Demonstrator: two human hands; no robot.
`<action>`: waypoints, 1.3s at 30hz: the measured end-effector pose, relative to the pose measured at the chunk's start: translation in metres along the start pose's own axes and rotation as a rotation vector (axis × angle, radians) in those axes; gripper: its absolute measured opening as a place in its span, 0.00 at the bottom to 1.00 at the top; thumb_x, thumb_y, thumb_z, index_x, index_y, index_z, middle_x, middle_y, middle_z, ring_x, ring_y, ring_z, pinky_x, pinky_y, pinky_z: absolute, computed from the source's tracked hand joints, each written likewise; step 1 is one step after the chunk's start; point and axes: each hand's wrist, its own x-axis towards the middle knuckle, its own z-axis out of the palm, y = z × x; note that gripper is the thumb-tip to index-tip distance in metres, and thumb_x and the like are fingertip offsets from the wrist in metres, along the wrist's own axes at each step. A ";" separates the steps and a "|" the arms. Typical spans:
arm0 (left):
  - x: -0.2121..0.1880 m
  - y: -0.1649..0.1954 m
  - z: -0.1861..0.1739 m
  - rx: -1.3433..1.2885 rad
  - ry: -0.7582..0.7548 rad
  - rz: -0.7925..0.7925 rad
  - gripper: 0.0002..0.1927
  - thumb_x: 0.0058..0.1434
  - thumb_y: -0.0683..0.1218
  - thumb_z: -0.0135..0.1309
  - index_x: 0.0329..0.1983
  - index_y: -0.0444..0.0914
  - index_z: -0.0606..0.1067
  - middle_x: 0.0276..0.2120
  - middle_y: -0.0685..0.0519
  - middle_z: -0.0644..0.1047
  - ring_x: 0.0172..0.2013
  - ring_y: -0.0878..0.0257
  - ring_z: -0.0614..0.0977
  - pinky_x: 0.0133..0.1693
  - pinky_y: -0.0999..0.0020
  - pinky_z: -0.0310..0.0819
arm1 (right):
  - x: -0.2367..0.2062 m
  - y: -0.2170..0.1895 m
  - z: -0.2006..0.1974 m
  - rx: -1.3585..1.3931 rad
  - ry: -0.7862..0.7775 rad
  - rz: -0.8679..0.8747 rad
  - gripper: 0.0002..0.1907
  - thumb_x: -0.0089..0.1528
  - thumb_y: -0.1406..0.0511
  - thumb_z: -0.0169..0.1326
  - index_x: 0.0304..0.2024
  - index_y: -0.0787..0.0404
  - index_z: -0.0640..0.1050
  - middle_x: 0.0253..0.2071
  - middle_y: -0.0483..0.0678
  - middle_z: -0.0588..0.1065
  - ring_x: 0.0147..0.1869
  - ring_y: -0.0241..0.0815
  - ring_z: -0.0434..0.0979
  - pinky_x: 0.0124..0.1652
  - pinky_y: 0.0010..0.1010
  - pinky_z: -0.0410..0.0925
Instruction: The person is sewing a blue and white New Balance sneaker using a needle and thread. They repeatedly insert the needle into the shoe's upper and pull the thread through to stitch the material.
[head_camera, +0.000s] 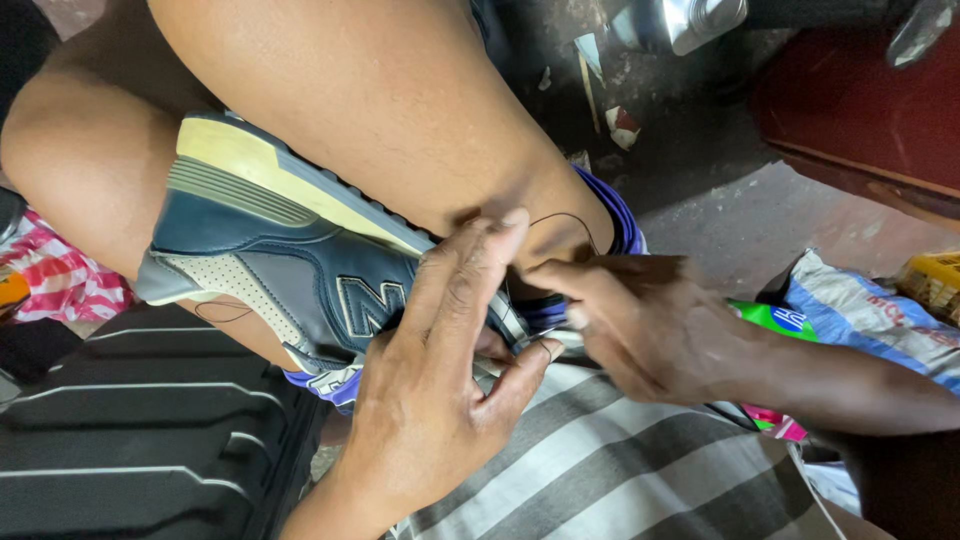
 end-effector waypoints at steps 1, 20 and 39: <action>-0.003 -0.001 -0.001 -0.001 -0.005 -0.010 0.36 0.58 0.42 0.66 0.68 0.39 0.66 0.64 0.40 0.70 0.34 0.66 0.83 0.35 0.74 0.81 | 0.006 -0.005 0.001 0.078 0.000 0.014 0.22 0.66 0.69 0.45 0.64 0.64 0.66 0.36 0.48 0.73 0.33 0.36 0.74 0.31 0.34 0.72; -0.071 -0.128 -0.080 0.262 0.273 -0.001 0.08 0.59 0.45 0.59 0.33 0.35 0.75 0.26 0.49 0.72 0.28 0.54 0.75 0.32 0.61 0.70 | 0.057 -0.022 0.038 0.594 0.159 0.171 0.38 0.53 0.71 0.69 0.63 0.65 0.67 0.33 0.37 0.62 0.36 0.26 0.60 0.40 0.17 0.58; -0.084 -0.141 -0.129 -0.016 0.729 0.028 0.24 0.57 0.38 0.69 0.20 0.39 0.62 0.22 0.55 0.64 0.24 0.67 0.64 0.27 0.72 0.59 | 0.061 -0.032 0.038 0.748 0.093 0.455 0.34 0.54 0.73 0.66 0.61 0.61 0.69 0.39 0.36 0.78 0.36 0.21 0.68 0.33 0.16 0.61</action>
